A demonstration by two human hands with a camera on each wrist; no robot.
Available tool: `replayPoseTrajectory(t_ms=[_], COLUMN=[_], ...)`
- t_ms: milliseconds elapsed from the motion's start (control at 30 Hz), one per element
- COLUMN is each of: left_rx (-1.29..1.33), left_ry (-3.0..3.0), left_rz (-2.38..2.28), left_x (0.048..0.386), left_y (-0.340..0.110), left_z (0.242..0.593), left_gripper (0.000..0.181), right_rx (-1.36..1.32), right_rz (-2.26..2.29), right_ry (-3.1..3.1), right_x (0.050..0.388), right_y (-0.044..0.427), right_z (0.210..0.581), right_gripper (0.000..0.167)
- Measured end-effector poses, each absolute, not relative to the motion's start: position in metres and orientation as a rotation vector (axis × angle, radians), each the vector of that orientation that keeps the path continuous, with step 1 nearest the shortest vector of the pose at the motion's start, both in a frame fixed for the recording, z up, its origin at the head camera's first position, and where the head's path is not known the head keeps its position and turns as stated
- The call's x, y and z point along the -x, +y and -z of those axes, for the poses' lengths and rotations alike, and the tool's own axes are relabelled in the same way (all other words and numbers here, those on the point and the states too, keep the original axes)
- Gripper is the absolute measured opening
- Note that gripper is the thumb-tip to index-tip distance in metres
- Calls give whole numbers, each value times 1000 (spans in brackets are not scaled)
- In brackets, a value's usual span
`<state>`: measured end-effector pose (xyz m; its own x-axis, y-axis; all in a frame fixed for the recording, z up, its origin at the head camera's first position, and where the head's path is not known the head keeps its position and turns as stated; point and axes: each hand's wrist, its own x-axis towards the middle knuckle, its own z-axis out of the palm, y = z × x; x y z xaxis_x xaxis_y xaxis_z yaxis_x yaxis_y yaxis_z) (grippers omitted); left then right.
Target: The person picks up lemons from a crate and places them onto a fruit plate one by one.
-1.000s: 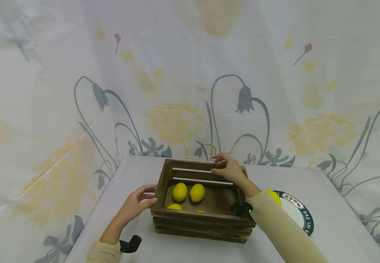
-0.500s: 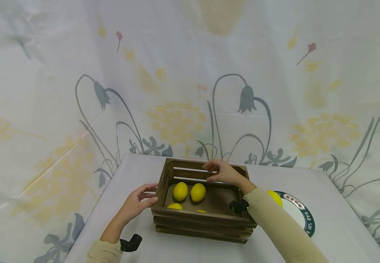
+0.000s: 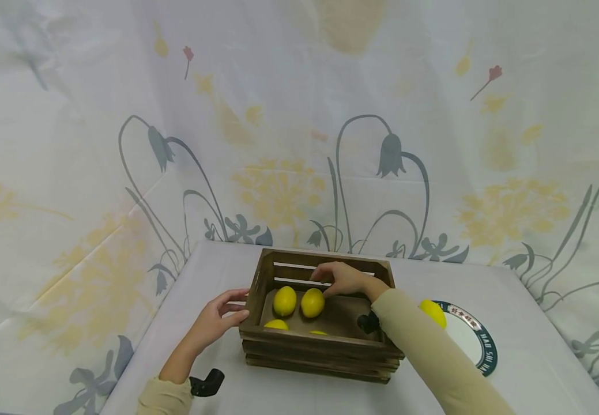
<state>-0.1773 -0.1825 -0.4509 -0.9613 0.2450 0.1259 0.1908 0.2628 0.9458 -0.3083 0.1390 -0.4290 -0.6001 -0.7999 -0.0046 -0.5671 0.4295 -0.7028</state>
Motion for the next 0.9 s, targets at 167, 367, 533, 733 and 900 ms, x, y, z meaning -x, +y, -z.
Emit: replayPoseTrajectory(t_ms=[167, 367, 533, 733, 900], left_rx=[-425, -429, -428, -448, -447], left_ry=[2438, 2440, 2437, 2435, 2425], left_rz=[-1846, -1839, -1842, -1835, -1844], left_x=[177, 178, 178, 179, 178], left_y=[-183, -183, -183, -184, -184], left_z=[452, 451, 450, 451, 450], left_gripper=[46, 47, 47, 47, 48], right_rx=[1188, 1240, 1177, 1079, 1000], right_rz=[846, 642, 473, 397, 321], right_ry=[2341, 2347, 2397, 2320, 2236], right_x=[311, 312, 311, 307, 303], right_y=[130, 126, 126, 124, 119], right_z=[438, 446, 449, 451, 453], right_gripper=[37, 42, 43, 41, 51])
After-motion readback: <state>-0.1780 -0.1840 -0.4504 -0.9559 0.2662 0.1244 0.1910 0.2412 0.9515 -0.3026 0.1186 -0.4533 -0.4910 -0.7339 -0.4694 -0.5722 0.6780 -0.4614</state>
